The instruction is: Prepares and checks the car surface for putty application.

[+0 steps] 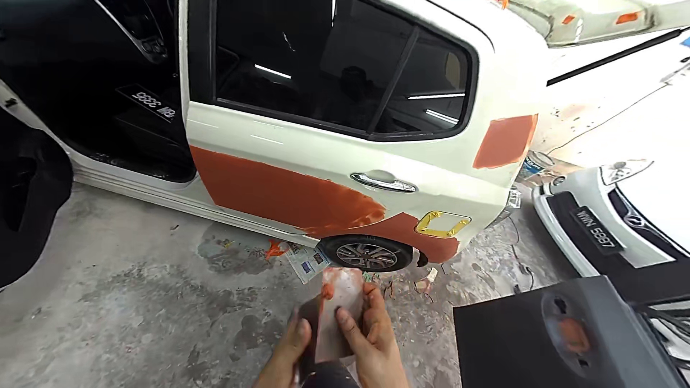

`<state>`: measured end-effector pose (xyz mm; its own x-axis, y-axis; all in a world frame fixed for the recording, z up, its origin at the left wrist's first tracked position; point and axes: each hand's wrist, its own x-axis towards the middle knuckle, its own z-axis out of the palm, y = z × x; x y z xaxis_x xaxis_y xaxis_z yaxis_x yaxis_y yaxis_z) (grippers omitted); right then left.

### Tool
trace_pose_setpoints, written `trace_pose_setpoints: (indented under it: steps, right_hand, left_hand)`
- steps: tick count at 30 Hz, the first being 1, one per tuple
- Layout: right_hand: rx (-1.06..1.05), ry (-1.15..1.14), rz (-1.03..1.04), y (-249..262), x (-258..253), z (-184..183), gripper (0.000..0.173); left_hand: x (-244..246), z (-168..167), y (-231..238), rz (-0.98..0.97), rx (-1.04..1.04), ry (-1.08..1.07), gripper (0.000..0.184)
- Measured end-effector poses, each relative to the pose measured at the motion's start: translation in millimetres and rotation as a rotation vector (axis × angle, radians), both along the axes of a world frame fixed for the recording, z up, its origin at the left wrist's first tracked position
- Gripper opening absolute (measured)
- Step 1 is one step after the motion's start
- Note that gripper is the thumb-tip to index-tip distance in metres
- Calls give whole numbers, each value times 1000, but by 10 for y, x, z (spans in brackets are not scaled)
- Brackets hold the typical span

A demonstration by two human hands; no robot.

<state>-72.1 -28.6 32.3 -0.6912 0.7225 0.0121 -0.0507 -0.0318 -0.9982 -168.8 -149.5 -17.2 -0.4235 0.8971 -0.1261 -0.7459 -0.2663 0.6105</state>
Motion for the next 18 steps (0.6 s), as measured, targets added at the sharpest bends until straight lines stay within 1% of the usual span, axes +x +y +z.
trace_pose_setpoints:
  steps: [1,2,3,4,6,7,8,9,11,12,13,15,17,18]
  right_hand:
    - [16,20,-72,112,-37,-35,45]
    - [45,42,-140,245,-76,-70,40]
    - [85,68,-192,395,-117,-97,37]
    - [126,94,-232,548,-156,-116,38]
    - [180,147,-240,836,-232,-145,47]
    - [177,179,-215,962,-283,-157,43]
    - [146,205,-175,1074,-343,-170,36]
    - [83,232,-110,1167,-408,-180,33]
    - [-57,280,32,1273,-540,-188,43]
    - [-88,314,105,1302,-612,-172,45]
    - [-76,345,167,1326,-685,-141,42]
    - [88,348,266,1395,-796,-62,29]
    - [307,256,364,1533,-791,14,20]
    - [405,197,417,1603,-759,66,18]
  left_hand:
    - [-79,-1,11,20,19,-140,63]
    - [-177,-3,10,36,5,-232,56]
    - [-279,-3,5,64,-47,-252,49]
    - [-384,11,-3,95,-147,-201,40]
    - [-589,91,10,136,-377,8,25]
    - [-686,130,29,145,-430,121,21]
    - [-779,174,67,158,-440,241,18]
    - [-869,211,126,182,-420,366,16]
    - [-1017,288,290,259,-389,616,14]
    - [-1081,321,390,309,-396,732,19]
    - [-1141,345,493,359,-403,828,25]
    - [-1253,398,646,428,-422,953,30]
    - [-1353,441,720,427,-428,1055,31]
    - [-1391,448,744,404,-411,1098,32]
